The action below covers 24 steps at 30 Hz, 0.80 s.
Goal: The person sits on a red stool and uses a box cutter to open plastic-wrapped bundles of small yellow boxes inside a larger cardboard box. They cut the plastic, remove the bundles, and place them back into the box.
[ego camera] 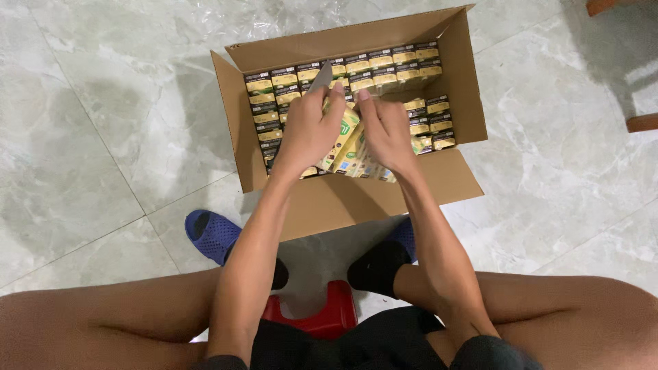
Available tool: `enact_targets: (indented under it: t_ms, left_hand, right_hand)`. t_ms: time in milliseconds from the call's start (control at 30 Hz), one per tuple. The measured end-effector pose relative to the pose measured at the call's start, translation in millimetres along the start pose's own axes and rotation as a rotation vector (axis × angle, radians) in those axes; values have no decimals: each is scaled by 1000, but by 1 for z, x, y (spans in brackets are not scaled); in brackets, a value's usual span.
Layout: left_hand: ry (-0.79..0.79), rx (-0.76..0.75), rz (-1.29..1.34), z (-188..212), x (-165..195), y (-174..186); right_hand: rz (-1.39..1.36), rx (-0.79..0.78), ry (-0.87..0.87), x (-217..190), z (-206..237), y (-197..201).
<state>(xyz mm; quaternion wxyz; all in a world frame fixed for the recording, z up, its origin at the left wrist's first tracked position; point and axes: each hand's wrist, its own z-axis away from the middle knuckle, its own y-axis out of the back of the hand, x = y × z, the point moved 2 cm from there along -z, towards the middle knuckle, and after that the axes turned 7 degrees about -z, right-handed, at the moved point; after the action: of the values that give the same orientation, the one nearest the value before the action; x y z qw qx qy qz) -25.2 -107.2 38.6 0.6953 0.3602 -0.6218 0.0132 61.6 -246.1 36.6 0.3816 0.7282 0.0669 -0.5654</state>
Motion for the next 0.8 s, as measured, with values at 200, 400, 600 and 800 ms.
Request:
enact_targets:
  t_ms: [200,400,600,800]
  left_hand:
    - [-25,-171,159,-12,-10,6]
    - [202,-389,619,-12,-40,-13]
    - [107,-143,384,-18,-46,-15]
    - [-86,-64,145,-1,-35,-26]
  right_hand:
    - [-48,-29,28,-20,1,11]
    - [-351,-149,28,-24,2,11]
    - [-450,-50,-173,2,0,4]
    - [-369,190,-233,59,-13,-13]
